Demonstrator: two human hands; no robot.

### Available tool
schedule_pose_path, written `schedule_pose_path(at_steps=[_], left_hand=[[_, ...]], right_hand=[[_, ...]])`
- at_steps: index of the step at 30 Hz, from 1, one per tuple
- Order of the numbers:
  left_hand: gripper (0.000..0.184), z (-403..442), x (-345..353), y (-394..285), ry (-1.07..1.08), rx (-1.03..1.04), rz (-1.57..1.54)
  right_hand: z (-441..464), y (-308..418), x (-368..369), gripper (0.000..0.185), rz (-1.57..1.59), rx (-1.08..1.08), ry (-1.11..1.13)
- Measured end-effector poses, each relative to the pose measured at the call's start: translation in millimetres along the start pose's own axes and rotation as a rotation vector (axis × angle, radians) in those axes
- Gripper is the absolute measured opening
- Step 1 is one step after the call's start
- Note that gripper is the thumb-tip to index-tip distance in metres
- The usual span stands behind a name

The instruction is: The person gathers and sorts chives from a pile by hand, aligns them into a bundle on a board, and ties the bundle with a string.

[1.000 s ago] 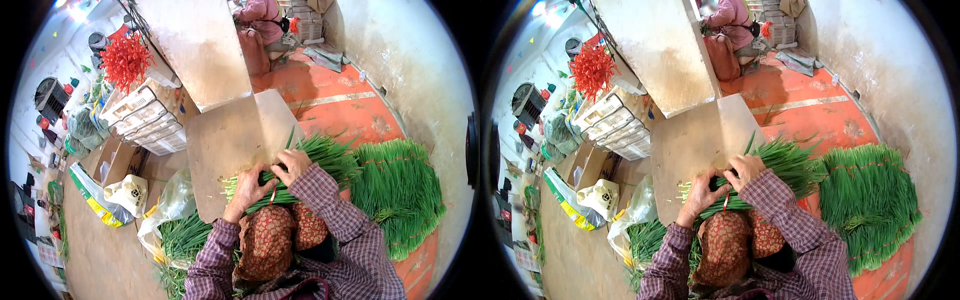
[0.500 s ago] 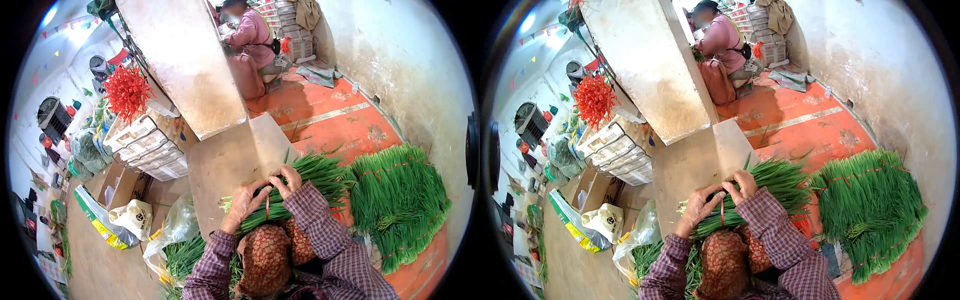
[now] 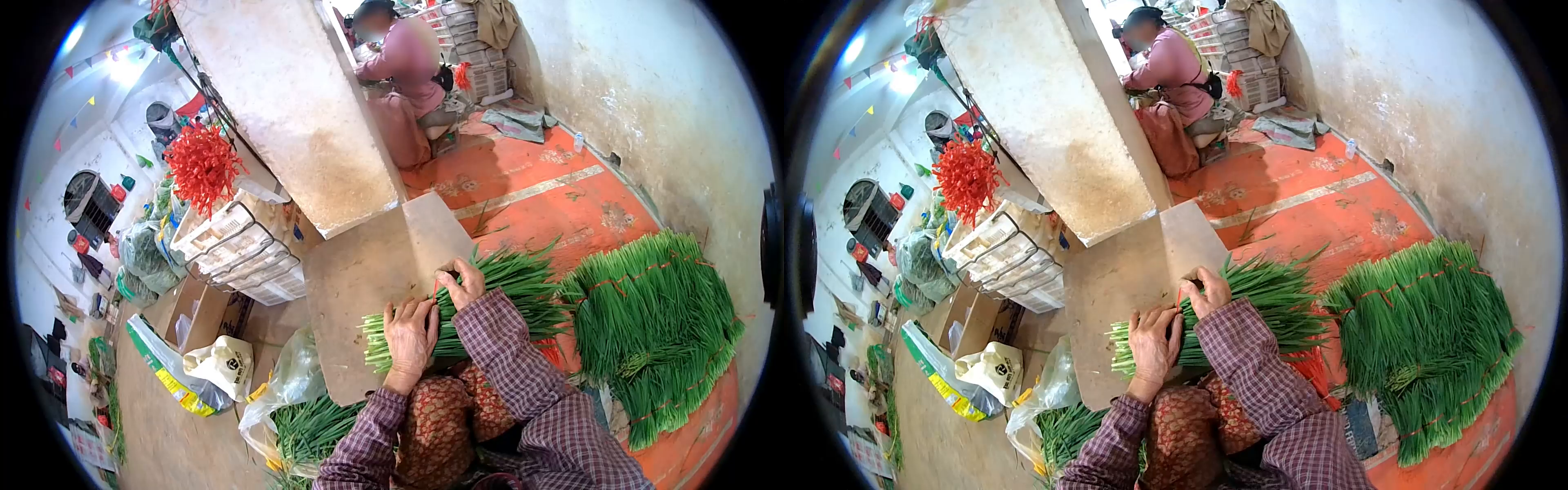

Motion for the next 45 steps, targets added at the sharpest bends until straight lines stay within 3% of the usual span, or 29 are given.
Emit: schedule_pose_path(at_steps=[2, 4, 7, 11, 17, 19, 21, 23, 25, 27, 29, 31, 33, 35, 36, 40, 41, 42, 43, 44, 45], left_hand=[[0.012, -6, 0, 6, -0.023, -0.003, -0.022], [0.009, -5, 6, 13, -0.005, -0.033, -0.057], [0.009, -8, 7, 16, -0.03, -0.031, -0.069], [0.009, -11, 4, 16, -0.064, -0.011, -0.056], [0.016, -13, 1, 14, -0.028, -0.036, -0.048], [0.025, -12, -20, 8, -0.13, -0.035, -0.005], [0.029, -24, -46, 5, -0.117, -0.063, 0.031], [0.025, -42, -96, 8, -0.29, -0.102, -0.11], [0.021, -78, -123, 38, -0.315, -0.263, -0.328], [0.028, -132, -98, 93, -0.323, -0.742, -0.993], [0.042, -169, -45, 106, -0.071, -0.97, -1.665], [0.064, -174, -25, 63, 0.194, -1.22, -1.863], [0.076, -147, -23, 16, 0.366, -1.063, -2.133], [0.076, -114, -27, -11, 0.498, -0.821, -2.329], [0.076, -105, -33, -9, 0.481, -0.821, -2.33], [0.065, -68, -95, 24, -0.017, -0.595, -1.996], [0.062, -61, -93, 47, -0.086, -0.674, -2.0], [0.06, -55, -91, 69, -0.158, -0.751, -2.0], [0.057, -52, -74, 100, -0.178, -0.965, -2.092], [0.06, -38, -86, 114, -0.192, -0.879, -1.95], [0.065, -23, -98, 125, -0.202, -0.793, -1.808]], right_hand=[[-1, 2, 1, 0.027, -0.073, 0.016, 0.033], [3, 11, 2, 0.031, -0.376, 0.1, 0.214], [-7, 29, 2, 0.031, -0.634, 0.042, 0.293], [-17, 23, 19, 0.034, -0.659, 0.159, 0.459], [-19, 22, 19, 0.029, -0.549, 0.103, 0.354], [-22, 38, 19, 0.028, -0.495, 0.13, 0.337], [-34, 34, 14, 0.027, -0.039, 0.444, 0.223], [-35, 22, 17, 0.025, 0.127, 0.529, 0.234], [-32, 23, 17, 0.022, 0.376, 0.511, 0.211], [-29, 31, 10, 0.021, 0.448, 0.468, 0.22], [-20, 56, 13, 0.021, 0.683, 0.368, 0.299], [-20, 84, 20, 0.021, 0.847, 0.329, 0.355], [-26, 114, 28, 0.021, 1.013, 0.294, 0.406], [-40, 147, 46, 0.02, 1.134, 0.312, 0.518], [-49, 162, 52, 0.02, 1.102, 0.321, 0.554], [-76, 198, 62, 0.022, 0.742, 0.103, 0.879], [-80, 204, 60, 0.021, 0.631, 0.038, 0.898], [-79, 197, 60, 0.021, 0.568, 0.079, 0.886], [-79, 189, 58, 0.02, 0.504, 0.119, 0.869], [-74, 186, 60, 0.02, 0.5, 0.12, 0.87], [-59, 166, 58, 0.02, 0.547, 0.279, 0.732]])
Point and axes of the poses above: each hand's wrist, its own z-axis towards the middle knuckle, its own x-axis out of the palm, y = z × x, the point moved 9 cm from there along z, towards the middle knuckle, and after that the axes turned 3 degrees about -z, right-handed, at the moved point
